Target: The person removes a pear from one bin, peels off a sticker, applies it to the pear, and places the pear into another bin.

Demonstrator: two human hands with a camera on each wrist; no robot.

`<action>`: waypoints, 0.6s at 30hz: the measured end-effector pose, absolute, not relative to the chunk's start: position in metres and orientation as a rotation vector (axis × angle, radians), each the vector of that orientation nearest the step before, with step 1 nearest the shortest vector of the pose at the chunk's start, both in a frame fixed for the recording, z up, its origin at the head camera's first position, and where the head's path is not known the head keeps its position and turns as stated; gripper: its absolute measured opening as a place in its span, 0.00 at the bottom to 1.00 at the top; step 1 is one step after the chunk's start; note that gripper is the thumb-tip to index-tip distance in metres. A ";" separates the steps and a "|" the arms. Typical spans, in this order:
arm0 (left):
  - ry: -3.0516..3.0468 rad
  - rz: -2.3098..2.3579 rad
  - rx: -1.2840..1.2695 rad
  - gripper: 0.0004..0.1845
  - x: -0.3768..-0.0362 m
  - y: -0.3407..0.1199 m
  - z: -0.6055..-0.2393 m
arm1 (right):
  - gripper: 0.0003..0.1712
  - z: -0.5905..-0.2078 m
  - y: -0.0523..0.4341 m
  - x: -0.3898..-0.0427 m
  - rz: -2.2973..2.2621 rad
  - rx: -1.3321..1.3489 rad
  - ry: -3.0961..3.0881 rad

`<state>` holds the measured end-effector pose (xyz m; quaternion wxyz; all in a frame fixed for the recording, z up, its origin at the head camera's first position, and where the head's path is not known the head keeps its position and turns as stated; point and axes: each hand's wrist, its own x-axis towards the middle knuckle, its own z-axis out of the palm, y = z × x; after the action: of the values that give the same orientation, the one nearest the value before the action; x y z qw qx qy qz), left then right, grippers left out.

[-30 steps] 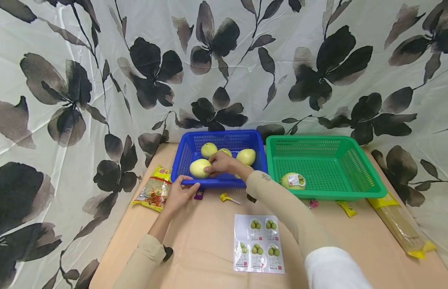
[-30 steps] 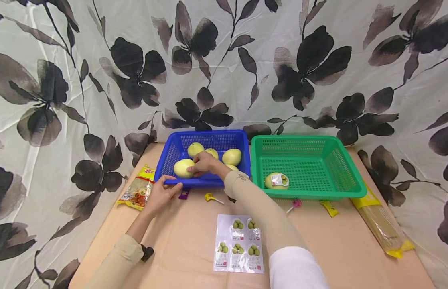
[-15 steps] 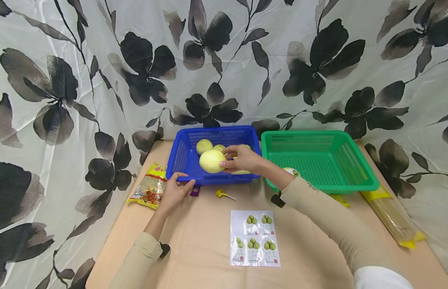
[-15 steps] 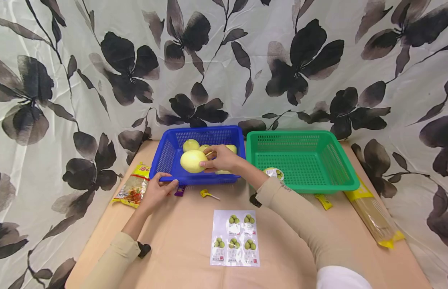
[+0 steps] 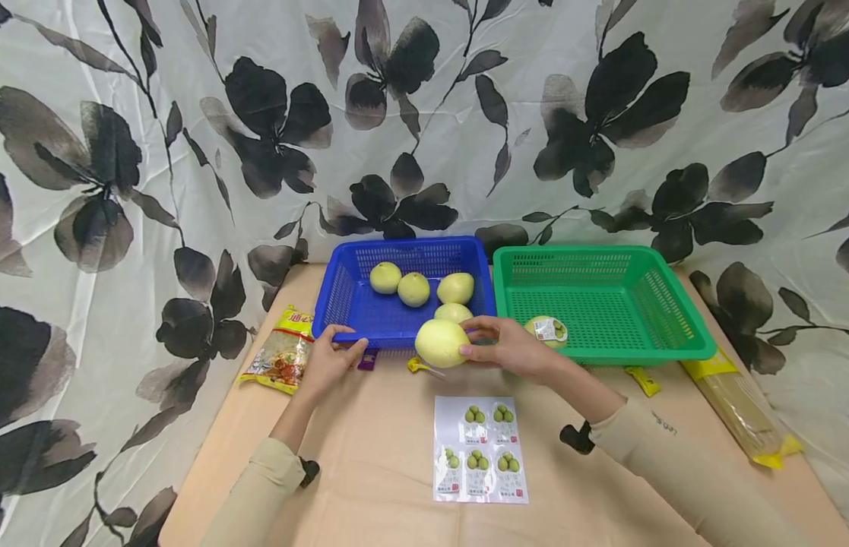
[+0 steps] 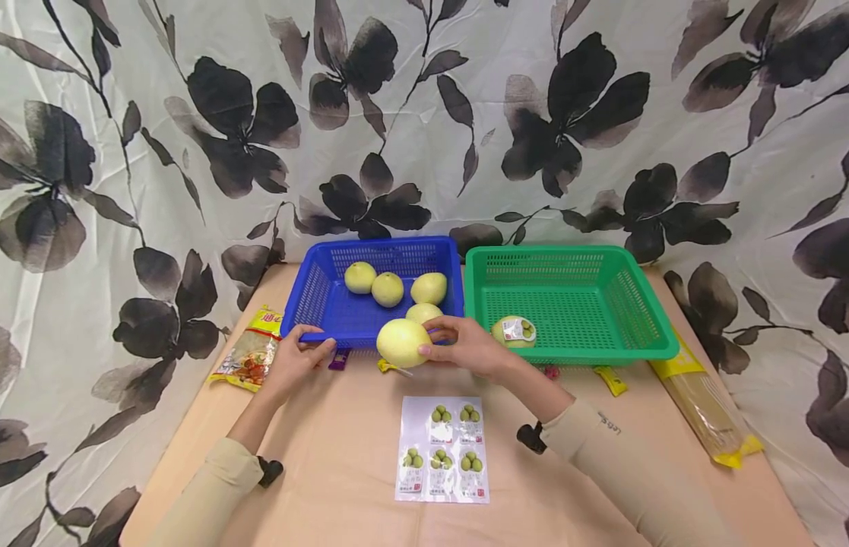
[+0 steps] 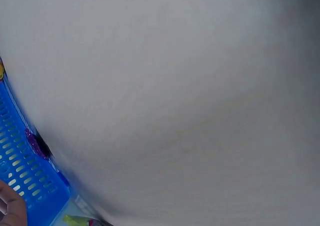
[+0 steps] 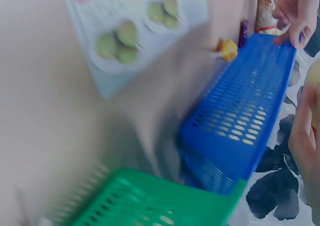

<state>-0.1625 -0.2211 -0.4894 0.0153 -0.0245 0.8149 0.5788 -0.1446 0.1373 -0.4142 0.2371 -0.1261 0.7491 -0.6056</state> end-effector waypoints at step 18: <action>2.531 1.823 -0.069 0.23 -0.161 -0.222 -0.490 | 0.38 -0.489 0.176 -0.094 -1.627 -0.302 2.283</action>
<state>-0.1605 -0.2218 -0.4898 0.0110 -0.0221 0.8112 0.5842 -0.0943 0.1758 -0.4894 0.1603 -0.1056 0.7993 -0.5695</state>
